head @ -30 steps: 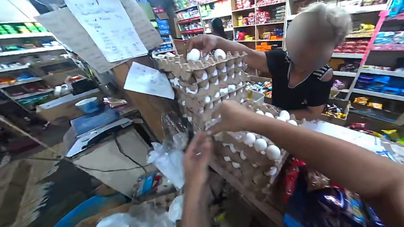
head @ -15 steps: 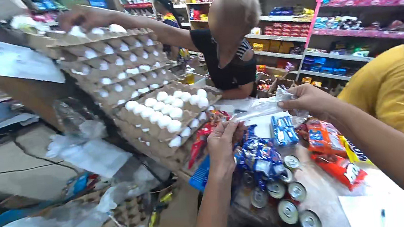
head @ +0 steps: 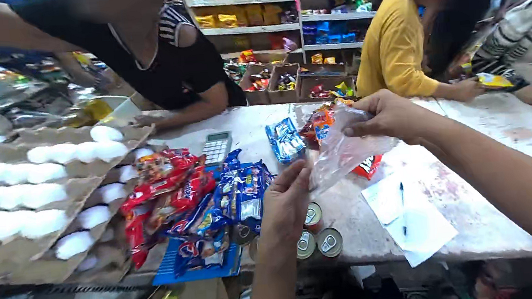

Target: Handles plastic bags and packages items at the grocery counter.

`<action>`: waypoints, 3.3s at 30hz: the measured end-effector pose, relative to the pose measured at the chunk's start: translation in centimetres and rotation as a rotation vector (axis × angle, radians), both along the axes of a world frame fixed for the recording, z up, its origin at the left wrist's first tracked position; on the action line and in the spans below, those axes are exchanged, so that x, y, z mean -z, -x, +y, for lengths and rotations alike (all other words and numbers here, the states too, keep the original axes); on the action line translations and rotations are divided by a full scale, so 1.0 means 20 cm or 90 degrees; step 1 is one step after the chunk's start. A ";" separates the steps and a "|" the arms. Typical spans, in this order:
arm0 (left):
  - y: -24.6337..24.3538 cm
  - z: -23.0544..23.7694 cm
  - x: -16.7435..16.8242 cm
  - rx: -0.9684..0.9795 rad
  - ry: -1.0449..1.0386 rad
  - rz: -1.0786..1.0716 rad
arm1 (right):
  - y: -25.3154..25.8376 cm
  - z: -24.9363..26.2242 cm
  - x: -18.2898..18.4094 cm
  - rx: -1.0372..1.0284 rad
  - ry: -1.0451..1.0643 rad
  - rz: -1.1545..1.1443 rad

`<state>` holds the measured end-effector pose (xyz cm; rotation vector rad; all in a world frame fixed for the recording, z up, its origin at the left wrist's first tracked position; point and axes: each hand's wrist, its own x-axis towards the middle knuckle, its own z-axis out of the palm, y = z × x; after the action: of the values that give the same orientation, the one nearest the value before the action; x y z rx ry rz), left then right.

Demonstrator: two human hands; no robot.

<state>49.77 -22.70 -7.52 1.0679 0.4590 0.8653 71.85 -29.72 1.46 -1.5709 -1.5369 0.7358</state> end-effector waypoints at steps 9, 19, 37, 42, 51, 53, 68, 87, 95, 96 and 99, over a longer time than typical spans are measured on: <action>0.00 -0.07 0.08 -0.230 -0.007 -0.020 | -0.15 -0.22 0.35 0.217 -0.013 0.227; 0.13 -0.23 0.08 -0.183 0.031 0.092 | -0.08 -0.24 0.32 0.196 -0.045 0.285; -0.35 -0.60 0.22 -0.389 -0.004 0.105 | -0.69 -0.20 0.85 0.036 0.001 0.344; -0.28 -0.65 0.29 -0.533 -0.044 0.135 | -0.56 -0.15 0.77 0.022 0.065 0.371; -0.11 -0.59 0.39 -0.638 -0.144 0.180 | -0.57 -0.04 0.91 -0.181 0.008 0.361; -0.10 -0.60 0.39 -0.677 -0.224 0.246 | -0.48 -0.06 0.85 -0.092 -0.003 0.328; -0.44 -0.56 0.43 -0.459 -0.307 0.102 | -0.15 -0.10 0.81 -0.107 0.051 0.525; -0.32 -0.51 0.27 -0.269 -0.077 0.014 | -0.17 0.01 0.86 -0.178 -0.106 0.288; -0.24 -0.47 0.39 -0.328 0.223 -0.084 | -0.30 0.06 0.83 -0.344 0.064 0.757; -0.23 -0.47 0.38 -0.305 0.283 -0.149 | -0.30 0.07 0.87 -0.362 0.080 0.735; -0.20 -0.47 0.32 -0.233 0.355 -0.260 | -0.29 0.06 1.01 -0.402 0.123 0.457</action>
<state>53.76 -32.17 -13.84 0.2833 0.5141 1.1588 77.60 -28.55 -18.65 -0.7561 -1.4050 1.6281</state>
